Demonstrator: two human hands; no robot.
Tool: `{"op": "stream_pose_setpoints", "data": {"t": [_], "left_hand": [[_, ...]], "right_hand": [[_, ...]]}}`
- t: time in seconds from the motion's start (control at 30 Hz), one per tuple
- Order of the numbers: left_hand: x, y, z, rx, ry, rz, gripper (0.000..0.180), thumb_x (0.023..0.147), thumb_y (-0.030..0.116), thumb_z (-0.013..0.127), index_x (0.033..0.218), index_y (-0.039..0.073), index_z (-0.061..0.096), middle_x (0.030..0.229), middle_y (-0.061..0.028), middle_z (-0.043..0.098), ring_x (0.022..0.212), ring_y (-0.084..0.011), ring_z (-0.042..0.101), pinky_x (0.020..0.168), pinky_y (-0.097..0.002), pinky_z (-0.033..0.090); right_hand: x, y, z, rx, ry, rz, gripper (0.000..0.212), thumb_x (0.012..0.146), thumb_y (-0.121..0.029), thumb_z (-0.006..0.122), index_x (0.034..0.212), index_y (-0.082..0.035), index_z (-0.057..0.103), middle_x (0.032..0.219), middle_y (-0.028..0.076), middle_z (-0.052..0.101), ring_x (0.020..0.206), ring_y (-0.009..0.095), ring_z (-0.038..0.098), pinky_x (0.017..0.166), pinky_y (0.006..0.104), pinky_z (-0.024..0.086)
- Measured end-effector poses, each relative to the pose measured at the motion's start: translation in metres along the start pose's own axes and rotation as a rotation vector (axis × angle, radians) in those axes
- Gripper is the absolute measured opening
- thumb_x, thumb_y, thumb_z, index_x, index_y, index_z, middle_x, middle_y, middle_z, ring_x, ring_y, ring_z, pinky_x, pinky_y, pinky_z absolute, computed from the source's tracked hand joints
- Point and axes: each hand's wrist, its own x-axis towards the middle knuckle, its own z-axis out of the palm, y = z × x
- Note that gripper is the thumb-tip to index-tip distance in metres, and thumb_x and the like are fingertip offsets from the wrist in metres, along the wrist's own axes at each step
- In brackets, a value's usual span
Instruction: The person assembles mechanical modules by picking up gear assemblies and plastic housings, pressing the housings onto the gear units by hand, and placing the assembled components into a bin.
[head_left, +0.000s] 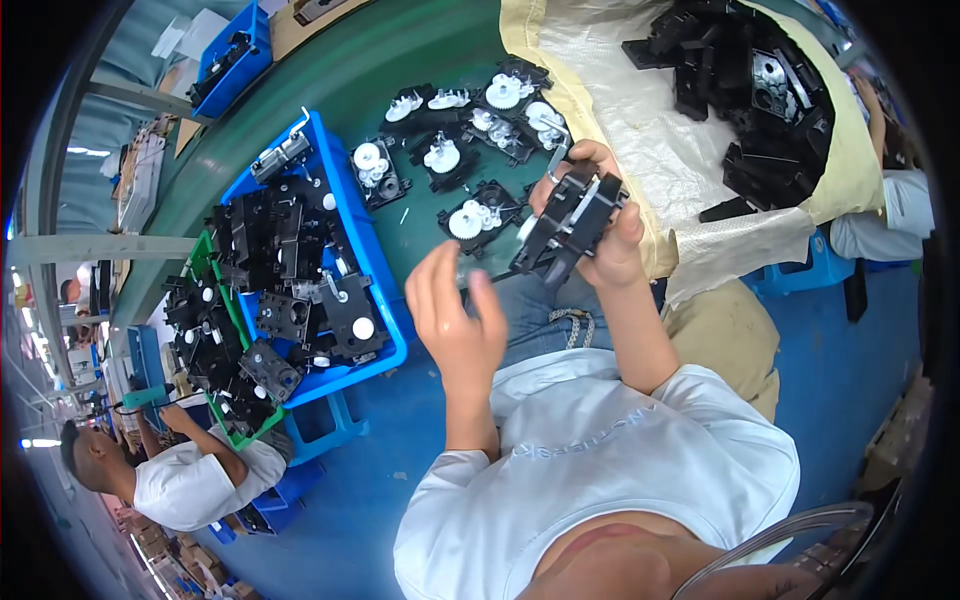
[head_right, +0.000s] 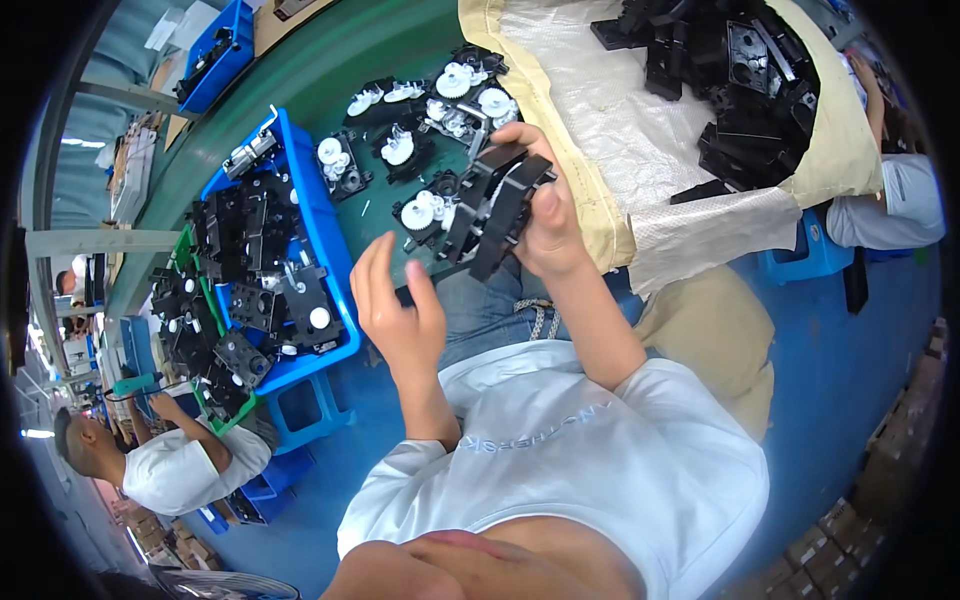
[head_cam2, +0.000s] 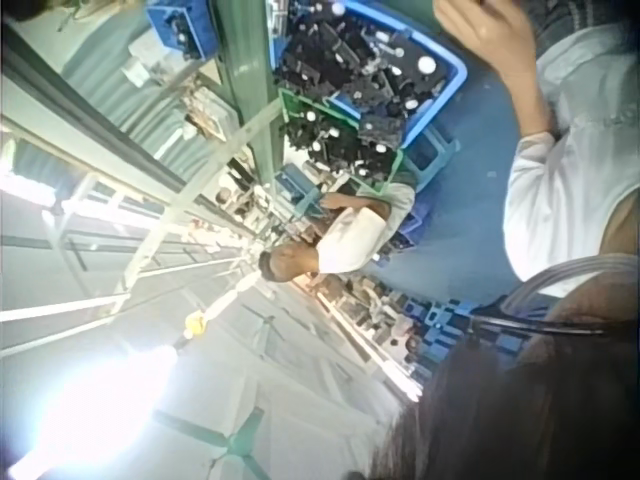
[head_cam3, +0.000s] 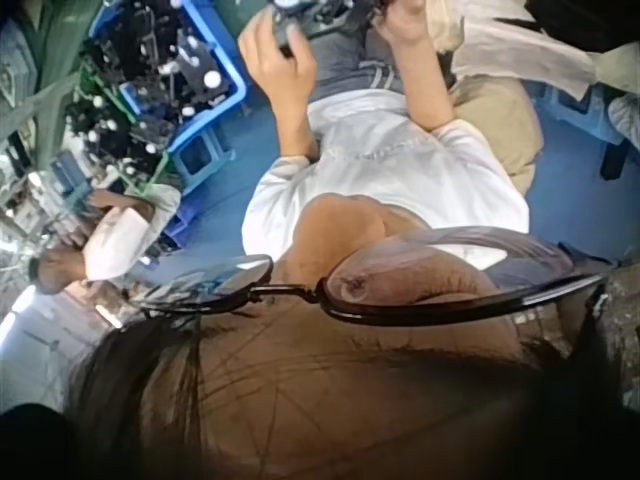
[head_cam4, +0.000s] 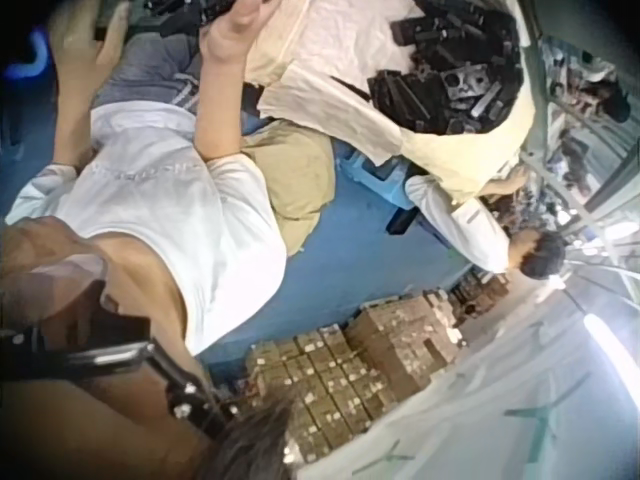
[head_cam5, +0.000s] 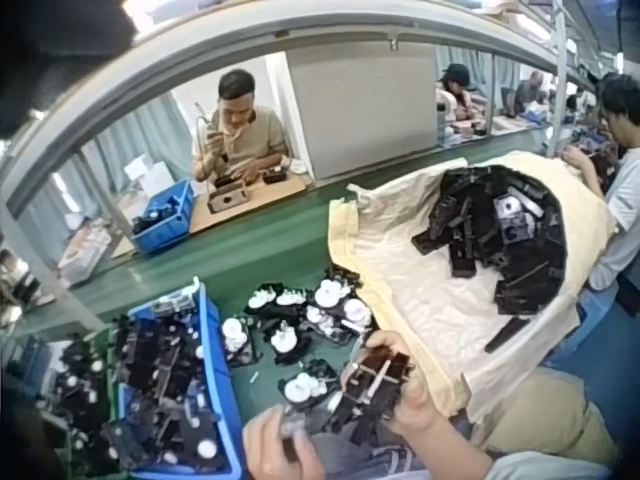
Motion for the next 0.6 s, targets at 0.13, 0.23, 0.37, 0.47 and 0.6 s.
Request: {"op": "stream_pose_setpoints", "data": {"t": [0.13, 0.23, 0.37, 0.47, 0.6], "left_hand": [[0.018, 0.035, -0.005, -0.308, -0.078, -0.027, 0.054, 0.073, 0.008, 0.07, 0.123, -0.005, 0.054, 0.122, -0.0198, 0.058, 0.105, -0.0316, 0.058, 0.091, -0.0378, 0.047], [0.018, 0.032, 0.001, -0.274, -0.098, -0.011, 0.059, 0.069, 0.009, 0.073, 0.123, -0.006, 0.054, 0.122, -0.0204, 0.059, 0.104, -0.0306, 0.06, 0.091, -0.037, 0.047], [0.014, 0.024, 0.003, -0.245, 0.013, 0.053, 0.059, 0.064, 0.006, 0.074, 0.119, -0.006, 0.057, 0.121, -0.0201, 0.06, 0.099, -0.03, 0.062, 0.087, -0.0354, 0.05], [0.011, 0.023, 0.0, -0.281, 0.034, 0.114, 0.06, 0.061, 0.004, 0.074, 0.118, -0.007, 0.057, 0.121, -0.0201, 0.06, 0.095, -0.03, 0.064, 0.083, -0.0351, 0.051], [0.012, 0.027, -0.006, -0.237, 0.049, 0.07, 0.059, 0.059, 0.003, 0.073, 0.116, -0.007, 0.058, 0.118, -0.0208, 0.062, 0.093, -0.0303, 0.065, 0.082, -0.0356, 0.052]], "right_hand": [[-0.003, 0.014, 0.025, -0.067, 0.011, -0.039, 0.08, 0.073, -0.062, 0.069, 0.126, -0.011, 0.041, 0.099, 0.013, 0.056, 0.091, 0.024, 0.056, 0.078, 0.0343, 0.045], [-0.001, 0.019, 0.035, -0.084, 0.008, -0.068, 0.079, 0.072, -0.064, 0.067, 0.125, -0.011, 0.042, 0.099, 0.013, 0.056, 0.092, 0.024, 0.056, 0.08, 0.0348, 0.045], [0.001, 0.027, 0.042, -0.079, -0.006, -0.138, 0.075, 0.074, -0.067, 0.057, 0.121, -0.01, 0.044, 0.096, 0.013, 0.054, 0.088, 0.022, 0.054, 0.082, 0.0355, 0.044], [0.001, 0.024, 0.035, 0.143, -0.114, -0.088, 0.067, 0.078, -0.063, 0.049, 0.116, -0.008, 0.045, 0.094, 0.015, 0.054, 0.086, 0.023, 0.053, 0.079, 0.0346, 0.044], [0.001, 0.036, 0.038, 0.264, -0.1, -0.033, 0.052, 0.084, -0.053, 0.041, 0.108, -0.007, 0.046, 0.09, 0.016, 0.054, 0.083, 0.024, 0.053, 0.073, 0.0331, 0.044]]}}
